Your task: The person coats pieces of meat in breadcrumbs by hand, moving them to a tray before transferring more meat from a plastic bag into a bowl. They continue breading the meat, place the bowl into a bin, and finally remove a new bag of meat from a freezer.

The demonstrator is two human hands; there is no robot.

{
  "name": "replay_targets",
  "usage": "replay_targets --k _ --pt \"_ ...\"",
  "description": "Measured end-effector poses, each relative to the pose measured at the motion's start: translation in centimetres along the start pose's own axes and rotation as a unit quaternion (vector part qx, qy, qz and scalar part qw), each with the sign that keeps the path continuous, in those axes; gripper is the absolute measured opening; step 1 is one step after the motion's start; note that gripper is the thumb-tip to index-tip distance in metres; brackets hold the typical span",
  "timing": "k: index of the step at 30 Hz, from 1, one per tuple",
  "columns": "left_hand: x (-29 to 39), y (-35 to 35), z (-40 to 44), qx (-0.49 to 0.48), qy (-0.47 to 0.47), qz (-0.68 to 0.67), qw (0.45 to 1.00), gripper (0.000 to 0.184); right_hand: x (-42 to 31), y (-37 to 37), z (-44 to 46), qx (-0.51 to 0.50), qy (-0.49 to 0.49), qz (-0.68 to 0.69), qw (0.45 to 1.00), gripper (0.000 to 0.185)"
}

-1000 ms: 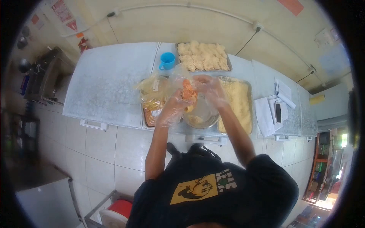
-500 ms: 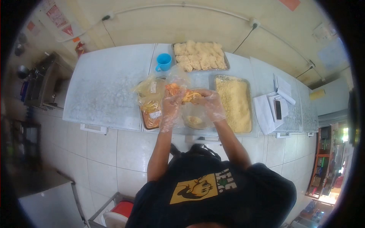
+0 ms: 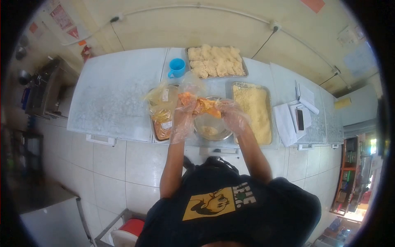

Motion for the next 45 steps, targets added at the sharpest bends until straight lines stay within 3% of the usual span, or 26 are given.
replay_targets --k 5,7,8,10,11,13,14,15,16,17,18,20,22,23,24,25,29,30,32,34,35,37,41,43,44,45 --pt "-7.7 -4.4 1.4 -0.015 -0.133 0.034 0.990 0.028 -1.0 -0.7 1.0 -0.028 0.008 -0.042 0.999 0.021" --pt "-10.3 -6.2 1.0 -0.023 -0.149 0.165 0.975 0.024 -3.1 -0.5 0.8 0.071 -0.008 -0.304 0.950 0.013" --pt "-10.4 -6.5 0.2 -0.020 -0.154 0.162 0.974 0.024 -2.7 -1.0 1.8 0.071 -0.002 -0.308 0.949 0.013" --pt "-10.3 -7.7 -2.0 0.015 -0.174 0.237 0.956 0.025 -1.9 -0.5 3.7 -0.031 -0.190 -0.555 0.810 0.014" --pt "-11.0 -8.2 -2.5 0.019 -0.180 0.234 0.955 0.025 -0.2 -1.1 4.6 -0.035 -0.183 -0.557 0.809 0.014" --pt "-12.9 -9.7 -3.2 0.038 -0.170 0.244 0.954 0.027 3.3 -0.4 5.1 -0.030 -0.367 -0.730 0.576 0.019" --pt "-14.9 -11.0 -2.9 0.043 -0.176 0.241 0.953 0.027 6.1 -1.4 5.9 -0.037 -0.362 -0.732 0.576 0.019" --pt "-14.9 -10.6 -1.6 -0.053 0.097 0.486 0.867 0.029 8.6 -2.2 6.4 -0.045 -0.402 -0.710 0.576 0.020" --pt "-16.0 -8.9 -2.6 -0.141 0.355 0.658 0.648 0.030 10.9 -2.9 6.7 -0.052 -0.442 -0.687 0.575 0.021" --pt "-17.6 -9.1 -2.7 -0.138 0.351 0.658 0.652 0.030 13.5 -3.9 7.1 -0.058 -0.440 -0.688 0.574 0.021" --pt "-18.7 -9.9 -1.9 -0.064 0.265 0.598 0.754 0.032 16.5 -5.1 7.8 -0.079 -0.383 -0.699 0.598 0.023" --pt "-21.1 -10.4 -1.3 0.015 0.170 0.522 0.836 0.034 18.1 -5.5 7.8 -0.102 -0.323 -0.707 0.621 0.025" --pt "-23.3 -12.0 -0.9 0.115 0.030 0.427 0.896 0.024 17.2 -5.0 6.8 -0.146 -0.202 -0.791 0.558 0.025" --pt "-24.0 -12.7 -1.0 0.151 -0.016 0.390 0.908 0.022 15.5 -4.4 6.2 -0.149 -0.201 -0.793 0.556 0.025" --pt "-22.8 -11.5 -1.0 0.103 0.110 0.538 0.829 0.025 14.4 -3.2 5.0 -0.222 -0.240 -0.807 0.491 0.025" --pt "-22.4 -10.0 -1.6 0.047 0.229 0.663 0.711 0.028 14.4 -2.7 3.8 -0.292 -0.275 -0.812 0.423 0.025" --pt "-22.6 -10.3 -1.9 0.075 0.205 0.630 0.745 0.026 18.9 -7.1 4.4 -0.372 -0.284 -0.773 0.428 0.026" --pt "-21.6 -10.5 -1.8 0.101 0.107 0.550 0.822 0.026 17.6 -7.2 4.0 -0.398 -0.319 -0.657 0.555 0.027" --pt "-21.4 -11.0 -1.9 0.129 0.007 0.459 0.879 0.027 15.7 -7.1 3.9 -0.414 -0.344 -0.517 0.665 0.029" --pt "-21.7 -10.9 -1.8 0.140 0.022 0.474 0.869 0.027 15.1 -6.0 3.8 -0.434 -0.185 -0.793 0.387 0.027" --pt "-21.7 -10.6 -1.8 0.143 0.027 0.479 0.866 0.027 15.8 -6.0 4.0 -0.435 -0.183 -0.793 0.387 0.027" --pt "-20.5 -10.0 -1.9 0.178 0.018 0.479 0.860 0.032 17.2 -6.2 4.9 -0.394 -0.108 -0.707 0.577 0.029" --pt "-22.1 -10.7 -1.9 0.193 0.023 0.408 0.892 0.026 15.6 -3.1 4.1 -0.333 -0.110 -0.683 0.641 0.031" --pt "-21.4 -9.0 -2.2 0.056 0.141 0.590 0.793 0.024 14.0 -1.7 4.1 -0.284 0.010 -0.683 0.673 0.035" --pt "-21.7 -8.8 -2.1 0.054 0.142 0.589 0.794 0.024 14.3 -2.4 4.3 -0.282 0.010 -0.683 0.673 0.035" --pt "-22.0 -9.5 -1.8 0.098 0.119 0.555 0.817 0.023 14.5 -3.1 4.8 -0.247 0.031 -0.600 0.761 0.036"
Point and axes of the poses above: each hand's wrist, its own z-axis towards the middle knuckle, its own y-axis out of the palm, x = y × z, the point moved 7 cm from there along z, towards the middle knuckle, and after that the axes turned 7 degrees about x, right-handed, at the moved point
